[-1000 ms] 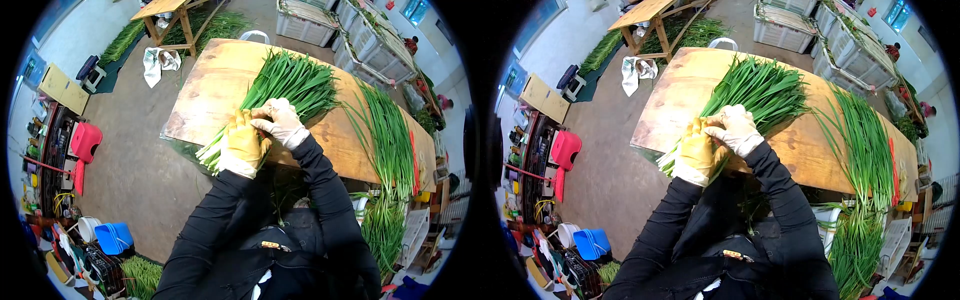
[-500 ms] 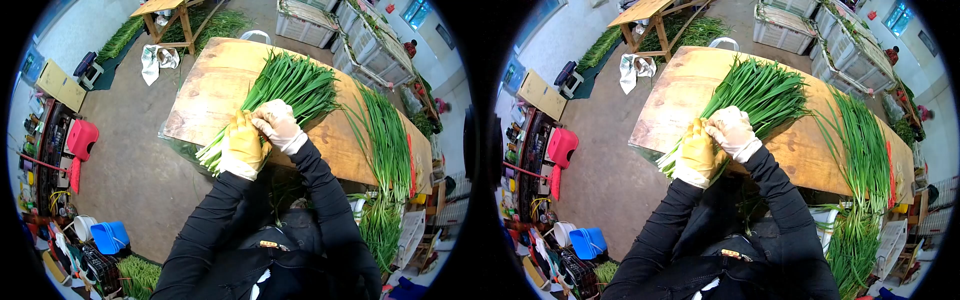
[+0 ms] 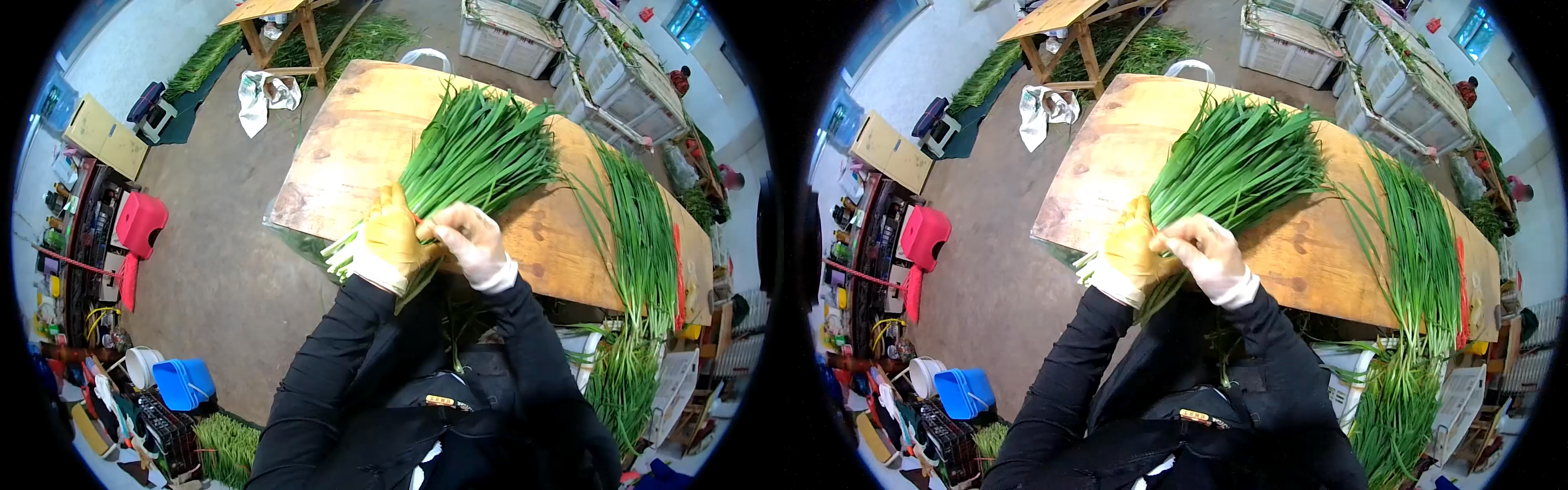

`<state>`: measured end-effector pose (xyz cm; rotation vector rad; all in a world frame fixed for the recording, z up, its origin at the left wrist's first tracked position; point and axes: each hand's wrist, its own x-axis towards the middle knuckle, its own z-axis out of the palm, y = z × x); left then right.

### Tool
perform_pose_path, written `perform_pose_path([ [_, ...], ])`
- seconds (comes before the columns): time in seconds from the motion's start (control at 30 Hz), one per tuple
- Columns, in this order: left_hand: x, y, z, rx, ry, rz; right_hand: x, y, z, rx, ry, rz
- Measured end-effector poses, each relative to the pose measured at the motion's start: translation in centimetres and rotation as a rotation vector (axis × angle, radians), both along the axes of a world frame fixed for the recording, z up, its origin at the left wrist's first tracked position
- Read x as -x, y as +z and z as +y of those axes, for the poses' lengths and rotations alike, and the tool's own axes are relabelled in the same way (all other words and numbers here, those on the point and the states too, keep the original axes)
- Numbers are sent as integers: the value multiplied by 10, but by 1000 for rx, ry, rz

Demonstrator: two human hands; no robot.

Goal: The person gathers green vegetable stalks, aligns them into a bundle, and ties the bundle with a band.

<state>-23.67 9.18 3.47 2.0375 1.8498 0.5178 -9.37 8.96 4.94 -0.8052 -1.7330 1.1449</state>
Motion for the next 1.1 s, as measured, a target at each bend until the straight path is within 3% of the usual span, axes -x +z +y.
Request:
perform_pose_path([
  [0.07, -4, 11, -4, 11, 38, -78, -11, -21, -11, 88, -14, 165],
  [0.1, -3, 6, -9, -162, 43, -94, -7, -15, -8, 147, -49, 248],
  [0.13, 1, 3, -8, -161, 41, -88, -4, -8, -7, 211, -89, 335],
  [0.17, 7, 4, -6, -312, -56, -250, -8, -9, 6, 81, -152, 149],
  [0.2, 11, 6, -3, -464, -163, -412, -5, -1, 13, 36, -176, 125],
  [0.23, 11, 7, -5, -286, -99, -794, -2, -4, 19, 85, -168, 180],
  [0.27, 14, 1, 1, -318, -152, -908, 1, -8, 22, 136, -155, 231],
  [0.3, 19, 4, 5, -288, -245, -815, 6, -3, 19, 268, -142, 329],
  [0.37, 18, 11, 8, -259, -334, -719, 10, -10, 21, 186, -151, 368],
  [0.43, 10, 19, 8, 30, -185, -990, 10, -11, 21, 109, -161, 374],
  [0.53, 6, 13, 9, -89, -144, -961, 10, 3, 12, 41, -145, 250],
  [0.6, 3, 10, 9, 47, -36, -1089, 9, 20, 15, 9, 0, 561],
  [0.63, 6, 4, 12, 5, -179, -1040, 5, 41, 12, 146, -71, 708],
  [0.67, 8, 0, 14, -38, -324, -986, -3, 56, 16, 51, -72, 692],
  [0.73, 4, 0, 14, -69, -329, -1014, -19, 78, 26, 52, -133, 477],
  [0.87, 5, 2, 13, -133, -280, -981, -31, 34, 37, -37, -156, 160],
  [0.97, 9, 11, 11, 91, -142, -1231, -33, 9, 23, 24, -187, 224],
  [1.03, 18, 14, 11, 88, -131, -1234, -36, 4, 19, 46, -218, 206],
  [1.1, 22, 18, 11, 58, -153, -1186, -39, 5, 20, -174, -159, -109],
])
